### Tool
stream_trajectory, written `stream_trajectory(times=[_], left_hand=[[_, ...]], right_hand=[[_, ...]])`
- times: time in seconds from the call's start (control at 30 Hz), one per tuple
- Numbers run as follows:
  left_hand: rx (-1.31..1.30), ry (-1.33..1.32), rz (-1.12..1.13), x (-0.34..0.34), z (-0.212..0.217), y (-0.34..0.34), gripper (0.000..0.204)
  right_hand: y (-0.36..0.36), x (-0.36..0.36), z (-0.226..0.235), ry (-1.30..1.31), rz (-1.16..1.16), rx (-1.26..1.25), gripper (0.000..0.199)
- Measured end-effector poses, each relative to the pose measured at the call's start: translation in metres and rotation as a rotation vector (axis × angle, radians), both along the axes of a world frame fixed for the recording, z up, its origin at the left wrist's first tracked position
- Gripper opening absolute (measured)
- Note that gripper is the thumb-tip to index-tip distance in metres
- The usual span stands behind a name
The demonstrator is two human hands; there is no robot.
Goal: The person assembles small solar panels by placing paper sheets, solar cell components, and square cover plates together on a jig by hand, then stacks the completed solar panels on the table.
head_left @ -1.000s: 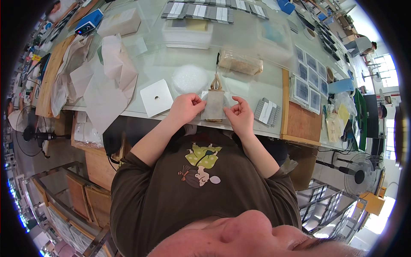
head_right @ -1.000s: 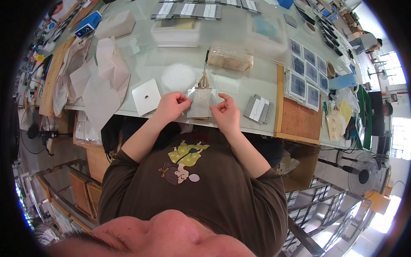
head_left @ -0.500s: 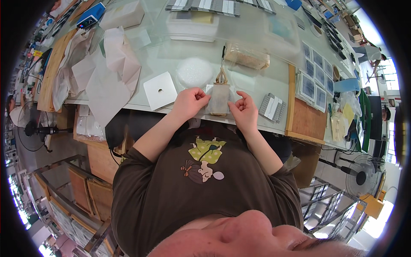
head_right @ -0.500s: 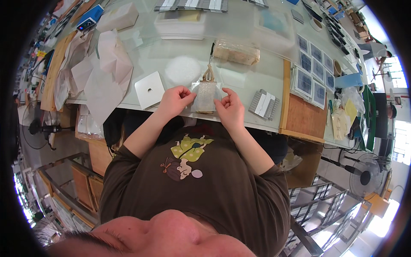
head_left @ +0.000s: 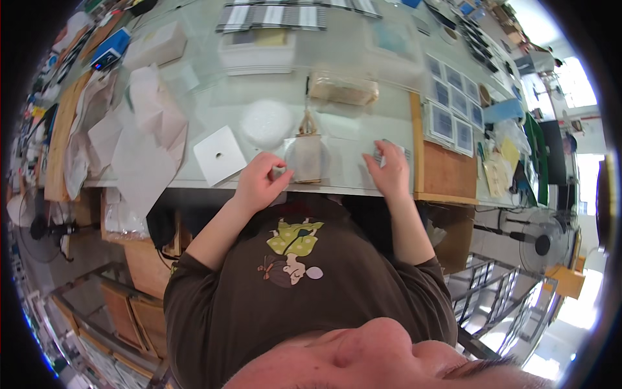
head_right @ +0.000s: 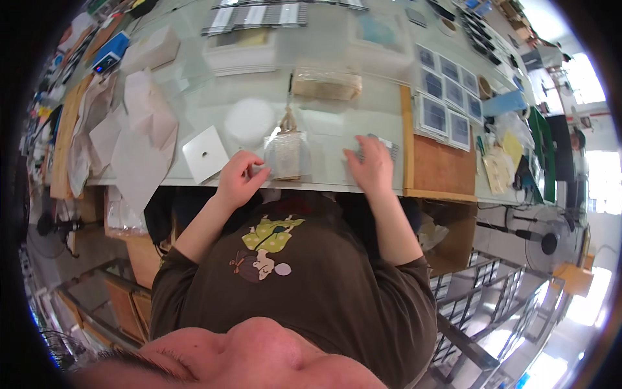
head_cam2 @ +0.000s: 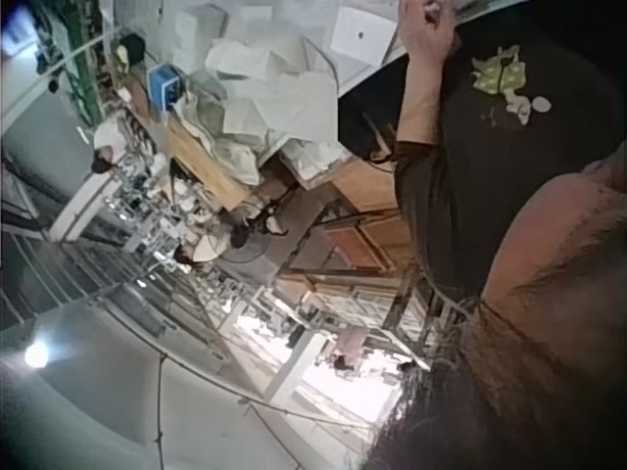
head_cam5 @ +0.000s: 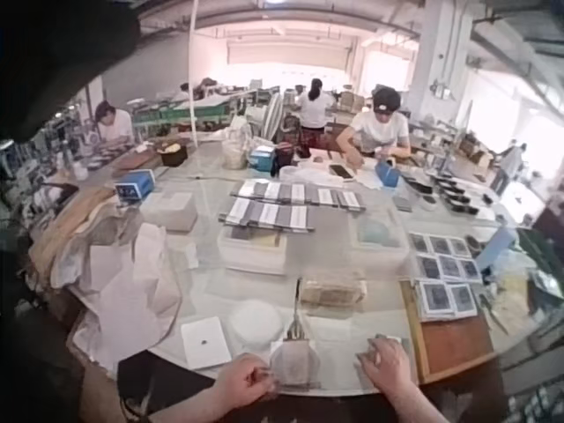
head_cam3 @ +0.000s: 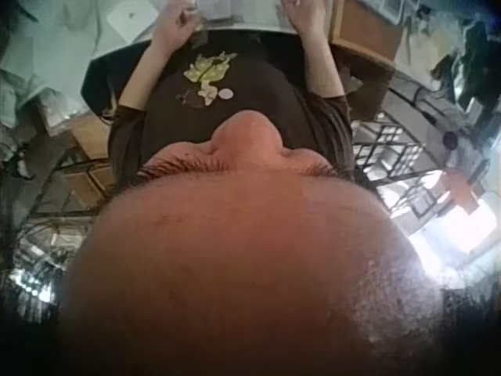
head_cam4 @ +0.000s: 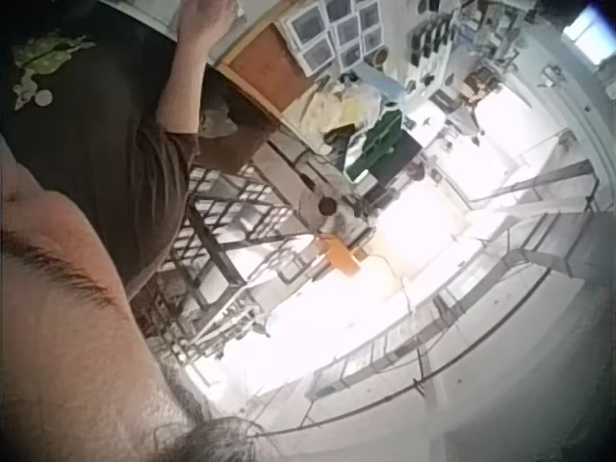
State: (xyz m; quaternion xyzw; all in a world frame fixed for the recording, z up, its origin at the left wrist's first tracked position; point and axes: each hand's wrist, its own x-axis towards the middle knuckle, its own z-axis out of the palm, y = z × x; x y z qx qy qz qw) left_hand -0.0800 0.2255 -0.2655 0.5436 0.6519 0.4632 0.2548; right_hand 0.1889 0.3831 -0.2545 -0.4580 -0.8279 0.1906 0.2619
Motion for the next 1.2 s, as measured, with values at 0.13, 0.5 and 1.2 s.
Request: stream_trajectory(times=[0.13, 0.5, 1.2], left_hand=[[0.189, 0.193, -0.138, 0.000, -0.001, -0.010, 0.023], [0.235, 0.355, -0.226, -0.002, -0.013, -0.005, 0.020], [0.194, 0.257, -0.189, 0.001, -0.015, -0.008, 0.018]], right_hand=[[0.041, 0.049, 0.014, -0.273, -0.022, 0.051, 0.053], [0.046, 0.050, 0.012, -0.406, 0.070, -0.127, 0.057], [0.030, 0.041, 0.031, -0.362, 0.195, -0.116, 0.081]])
